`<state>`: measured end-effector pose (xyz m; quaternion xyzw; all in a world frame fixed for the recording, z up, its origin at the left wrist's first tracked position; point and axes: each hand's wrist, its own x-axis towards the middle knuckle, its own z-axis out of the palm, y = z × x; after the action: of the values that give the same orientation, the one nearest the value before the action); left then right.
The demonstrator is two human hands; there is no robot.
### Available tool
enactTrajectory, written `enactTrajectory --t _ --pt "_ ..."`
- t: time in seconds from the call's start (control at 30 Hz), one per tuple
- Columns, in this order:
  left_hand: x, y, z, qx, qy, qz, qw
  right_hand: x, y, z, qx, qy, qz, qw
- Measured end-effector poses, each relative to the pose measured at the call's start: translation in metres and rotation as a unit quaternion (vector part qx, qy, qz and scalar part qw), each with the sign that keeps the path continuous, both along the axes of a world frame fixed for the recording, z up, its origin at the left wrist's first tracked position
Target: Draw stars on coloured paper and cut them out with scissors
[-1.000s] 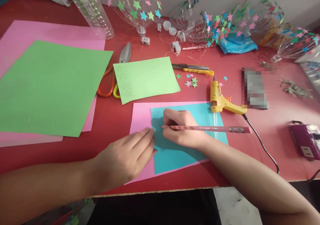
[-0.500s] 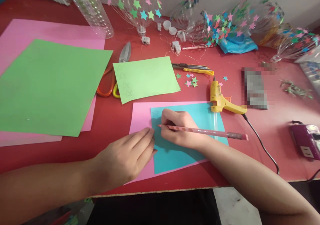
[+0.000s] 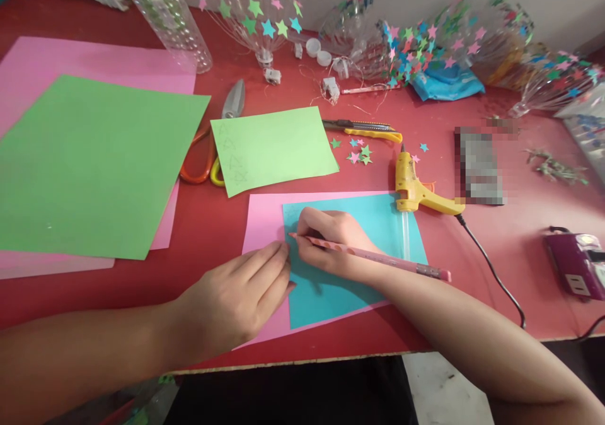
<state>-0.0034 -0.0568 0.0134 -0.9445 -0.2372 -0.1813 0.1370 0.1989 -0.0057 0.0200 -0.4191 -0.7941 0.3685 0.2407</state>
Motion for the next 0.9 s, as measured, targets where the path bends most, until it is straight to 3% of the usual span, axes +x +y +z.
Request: enactTrajectory --t 0.9 --pt "-0.0003 0.0005 0.0011 -0.014 0.006 -0.007 1.000 0.0027 -0.0028 -0.0011 0.028 0.003 -0.067 0.997"
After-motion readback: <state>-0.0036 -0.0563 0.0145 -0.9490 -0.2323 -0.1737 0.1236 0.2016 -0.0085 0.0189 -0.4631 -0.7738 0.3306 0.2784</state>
